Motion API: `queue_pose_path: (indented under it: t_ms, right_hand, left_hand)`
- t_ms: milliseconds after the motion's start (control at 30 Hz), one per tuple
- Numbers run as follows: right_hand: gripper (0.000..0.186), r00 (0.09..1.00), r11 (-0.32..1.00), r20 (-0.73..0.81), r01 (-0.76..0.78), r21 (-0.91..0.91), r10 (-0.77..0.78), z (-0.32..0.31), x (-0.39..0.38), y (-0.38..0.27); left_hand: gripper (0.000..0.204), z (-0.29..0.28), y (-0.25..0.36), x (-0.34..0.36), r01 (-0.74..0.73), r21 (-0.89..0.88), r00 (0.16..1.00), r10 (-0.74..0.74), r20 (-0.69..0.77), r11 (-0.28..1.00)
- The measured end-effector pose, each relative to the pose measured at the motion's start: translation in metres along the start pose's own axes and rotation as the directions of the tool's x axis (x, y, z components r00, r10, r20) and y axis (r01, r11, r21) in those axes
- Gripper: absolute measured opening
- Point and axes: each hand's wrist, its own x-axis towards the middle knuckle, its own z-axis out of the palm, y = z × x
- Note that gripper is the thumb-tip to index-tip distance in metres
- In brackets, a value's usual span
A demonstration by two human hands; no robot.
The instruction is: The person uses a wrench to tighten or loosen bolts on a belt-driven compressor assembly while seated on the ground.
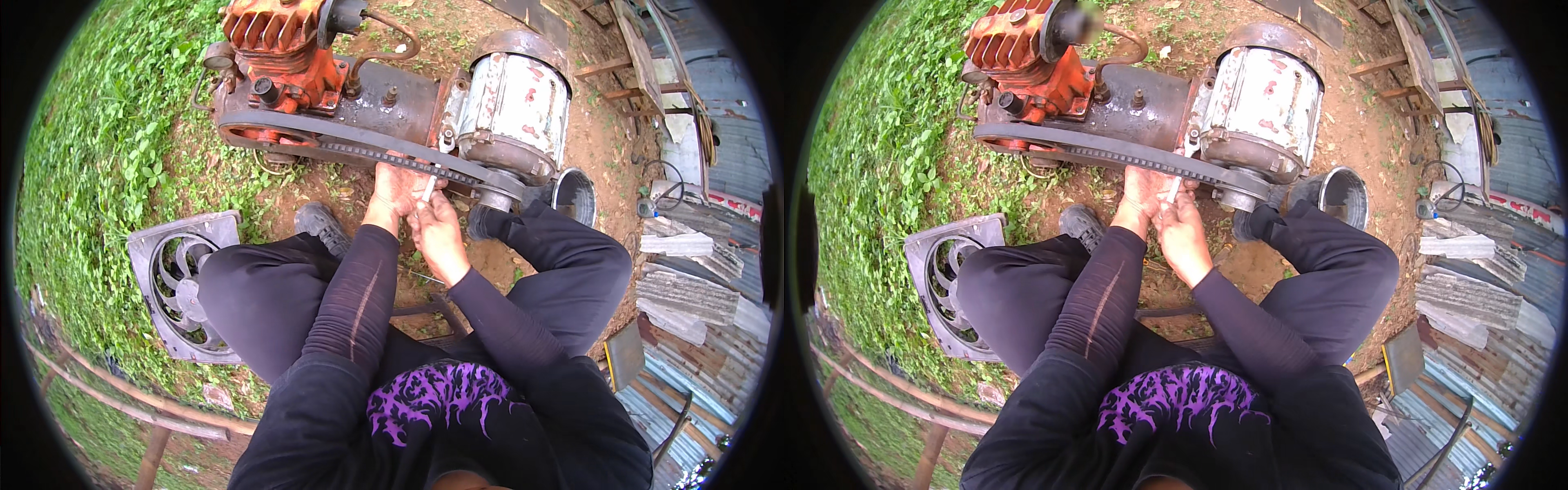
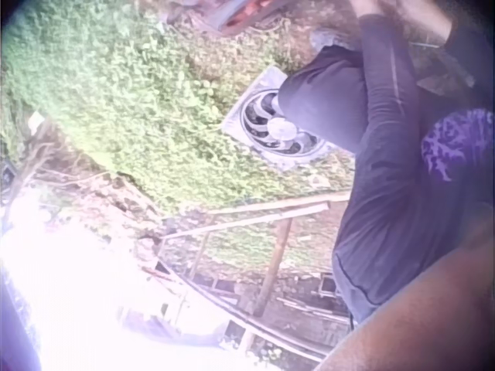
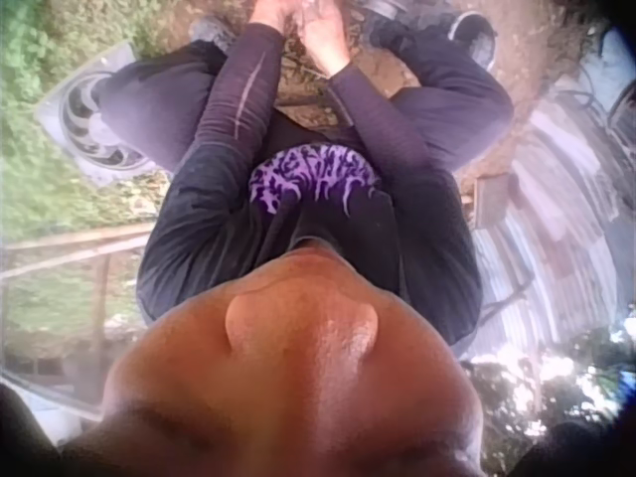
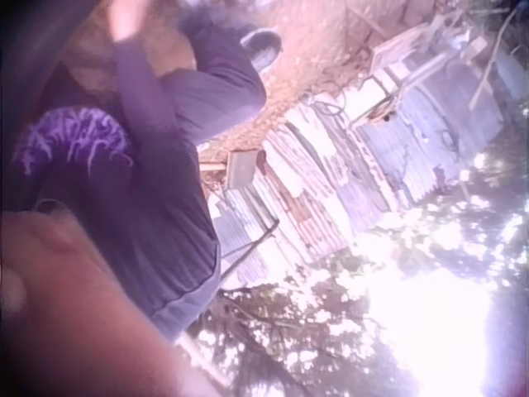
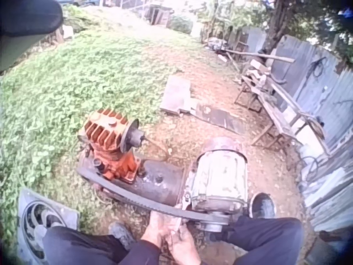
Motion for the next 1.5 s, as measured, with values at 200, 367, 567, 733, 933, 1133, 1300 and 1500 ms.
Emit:
queue_pose_path:
  t_ms: [200, 367, 567, 733, 933, 1133, 1300, 1500]
  right_hand:
    - [0.018, 0.954, 0.950, -0.139, 0.232, -0.211, -0.264, -0.030, 0.013, 0.025]
    - [0.025, 0.926, 0.944, -0.238, 0.240, -0.227, -0.293, -0.043, 0.018, 0.019]
    - [0.026, 0.905, 0.908, -0.229, 0.283, -0.308, -0.359, -0.062, 0.029, 0.020]
    - [0.023, 0.950, 0.969, -0.216, 0.196, -0.152, -0.226, -0.038, 0.020, 0.013]
    - [0.018, 0.981, 0.995, -0.193, 0.049, 0.082, -0.032, 0.005, 0.022, 0.013]
    - [0.017, 0.998, 0.952, 0.039, 0.027, 0.304, -0.041, 0.053, 0.058, 0.013]
    - [0.019, 0.995, 0.968, 0.051, -0.094, 0.233, 0.085, 0.047, 0.038, -0.002]
    - [0.013, 0.997, 1.000, -0.073, -0.022, -0.012, 0.021, -0.007, 0.004, -0.007]
  left_hand:
    - [0.046, 0.016, -0.001, 0.000, 0.027, -0.182, 1.000, -0.027, 0.003, 0.983]
    - [0.057, 0.012, 0.005, -0.004, 0.132, -0.066, 0.982, -0.121, 0.143, 0.989]
    - [0.064, -0.001, 0.003, 0.003, 0.157, 0.009, 0.969, -0.156, 0.191, 0.988]
    - [0.047, 0.018, -0.001, -0.003, 0.076, -0.062, 0.997, -0.077, -0.014, 0.995]
    - [0.044, -0.005, -0.003, 0.004, -0.060, 0.044, 0.996, 0.063, -0.061, 0.997]
    - [0.045, -0.018, -0.015, -0.016, -0.105, 0.179, 0.989, 0.122, -0.084, 0.978]
    - [0.047, -0.017, -0.009, -0.011, -0.099, 0.132, 0.990, 0.111, -0.083, 0.986]
    - [0.050, -0.012, -0.001, 0.010, 0.014, -0.127, 0.994, 0.000, 0.109, 0.992]
